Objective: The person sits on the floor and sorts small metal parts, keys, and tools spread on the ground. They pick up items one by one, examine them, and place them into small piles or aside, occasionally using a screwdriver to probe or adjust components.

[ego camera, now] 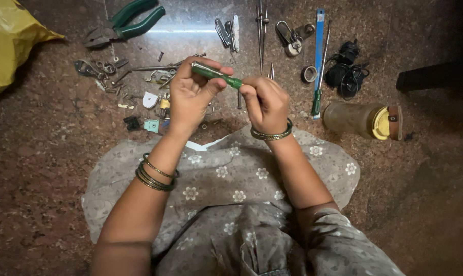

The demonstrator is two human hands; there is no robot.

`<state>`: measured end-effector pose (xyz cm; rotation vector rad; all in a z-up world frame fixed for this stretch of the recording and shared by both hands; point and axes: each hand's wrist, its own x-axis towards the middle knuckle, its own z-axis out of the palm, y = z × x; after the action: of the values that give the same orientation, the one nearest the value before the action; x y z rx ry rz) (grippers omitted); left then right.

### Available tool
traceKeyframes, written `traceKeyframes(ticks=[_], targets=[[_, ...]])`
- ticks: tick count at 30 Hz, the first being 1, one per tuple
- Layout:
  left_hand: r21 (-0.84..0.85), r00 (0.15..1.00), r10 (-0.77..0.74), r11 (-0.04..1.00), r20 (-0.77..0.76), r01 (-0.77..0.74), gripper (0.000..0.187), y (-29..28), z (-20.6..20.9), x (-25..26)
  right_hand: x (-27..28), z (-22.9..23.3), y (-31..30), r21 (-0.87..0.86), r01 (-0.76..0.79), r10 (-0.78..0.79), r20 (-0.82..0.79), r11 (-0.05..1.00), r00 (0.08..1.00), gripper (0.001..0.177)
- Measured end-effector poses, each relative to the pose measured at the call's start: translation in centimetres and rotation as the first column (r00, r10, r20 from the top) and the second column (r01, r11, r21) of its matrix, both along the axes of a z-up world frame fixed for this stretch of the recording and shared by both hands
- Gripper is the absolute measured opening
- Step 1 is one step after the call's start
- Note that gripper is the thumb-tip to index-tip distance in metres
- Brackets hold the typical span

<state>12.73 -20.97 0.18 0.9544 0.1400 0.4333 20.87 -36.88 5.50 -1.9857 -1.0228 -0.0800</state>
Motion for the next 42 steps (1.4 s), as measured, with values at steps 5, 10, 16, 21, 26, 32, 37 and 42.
traceKeyframes(ticks=[5, 10, 16, 21, 26, 32, 37, 42], targets=[[0.028, 0.998, -0.065, 0.997, -0.012, 0.066, 0.026, 0.6, -0.3, 0.1, -0.2, -0.2, -0.2, -0.021, 0.006, -0.007, -0.062, 1.0, 0.998, 0.011], [0.019, 0.996, -0.091, 0.996, 0.017, 0.09, 0.027, 0.8, -0.5, 0.3, -0.3, -0.6, -0.2, -0.033, 0.039, -0.046, -0.221, 0.999, 0.974, 0.012], [-0.001, 0.996, -0.09, 0.996, 0.026, 0.09, 0.028, 0.7, -0.6, 0.1, -0.4, -0.6, -0.2, 0.024, 0.025, -0.018, -0.267, 0.999, 0.964, 0.013], [0.004, 0.997, -0.08, 0.997, -0.019, 0.08, 0.027, 0.8, -0.5, 0.1, -0.7, 0.1, 0.2, -0.001, 0.026, -0.026, -0.072, 1.0, 0.997, 0.012], [0.017, 0.996, -0.08, 0.997, -0.043, 0.081, 0.026, 0.9, -0.4, 0.1, -0.8, 0.2, 0.6, 0.011, 0.012, -0.013, 0.097, 1.0, 0.995, 0.014], [0.021, 0.996, -0.08, 0.996, -0.041, 0.081, 0.027, 1.1, -0.1, 0.2, -0.9, 0.3, 0.6, 0.013, 0.031, -0.032, 0.076, 0.999, 0.997, 0.015], [0.022, 0.995, -0.08, 0.996, -0.057, 0.081, 0.027, 1.0, -0.3, 0.2, -1.0, 0.4, 0.6, 0.012, 0.032, -0.032, 0.075, 0.999, 0.997, 0.016], [0.027, 0.994, -0.085, 0.996, -0.062, 0.086, 0.028, 1.2, -1.1, 0.4, -1.0, -0.3, 0.6, 0.004, 0.059, -0.059, -0.029, 0.998, 0.998, 0.017]])
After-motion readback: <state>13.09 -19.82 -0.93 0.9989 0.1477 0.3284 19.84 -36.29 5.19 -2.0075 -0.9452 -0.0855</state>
